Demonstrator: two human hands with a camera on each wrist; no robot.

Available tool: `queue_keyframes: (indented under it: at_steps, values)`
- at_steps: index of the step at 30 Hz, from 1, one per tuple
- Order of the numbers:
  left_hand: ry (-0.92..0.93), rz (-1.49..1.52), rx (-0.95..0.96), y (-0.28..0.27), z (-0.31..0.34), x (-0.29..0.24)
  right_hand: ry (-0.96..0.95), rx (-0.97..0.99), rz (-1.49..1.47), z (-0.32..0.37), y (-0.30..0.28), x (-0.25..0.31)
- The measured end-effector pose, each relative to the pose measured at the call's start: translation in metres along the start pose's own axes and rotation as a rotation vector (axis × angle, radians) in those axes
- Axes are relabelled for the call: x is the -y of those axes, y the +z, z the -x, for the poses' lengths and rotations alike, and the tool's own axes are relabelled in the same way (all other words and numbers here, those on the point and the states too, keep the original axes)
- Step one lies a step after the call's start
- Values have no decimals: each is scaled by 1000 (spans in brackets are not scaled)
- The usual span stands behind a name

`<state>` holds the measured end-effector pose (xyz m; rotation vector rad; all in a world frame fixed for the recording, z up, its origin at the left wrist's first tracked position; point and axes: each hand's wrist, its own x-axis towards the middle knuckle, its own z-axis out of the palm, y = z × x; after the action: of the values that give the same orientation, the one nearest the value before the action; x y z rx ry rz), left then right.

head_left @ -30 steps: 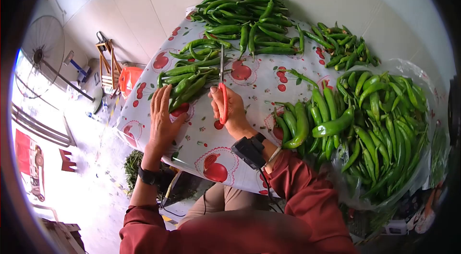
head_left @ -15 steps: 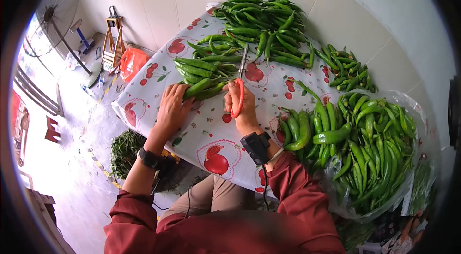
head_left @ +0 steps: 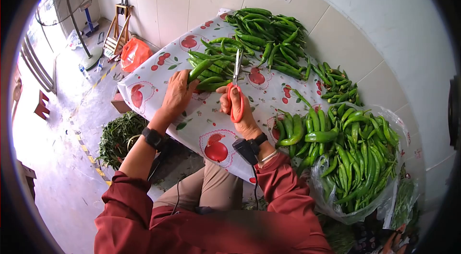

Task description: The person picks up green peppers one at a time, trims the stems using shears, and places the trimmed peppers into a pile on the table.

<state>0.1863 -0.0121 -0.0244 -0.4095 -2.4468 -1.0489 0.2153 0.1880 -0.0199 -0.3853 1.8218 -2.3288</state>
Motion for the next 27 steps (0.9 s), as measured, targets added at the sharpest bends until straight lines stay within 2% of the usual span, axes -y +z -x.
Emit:
queue_keyframes:
  at_steps: [2,8,11,27]
  values:
    - [45,33,-20,-1,1,-1,-10,89,15,3,3,0]
    - [11,71,-25,1,0,7,-27,75,-14,2,1,-3]
    - [90,52,-20,-1,1,2,-18,92,-2,3,2,0]
    - [189,-7,38,-4,1,1,-8,114,11,2,4,-3]
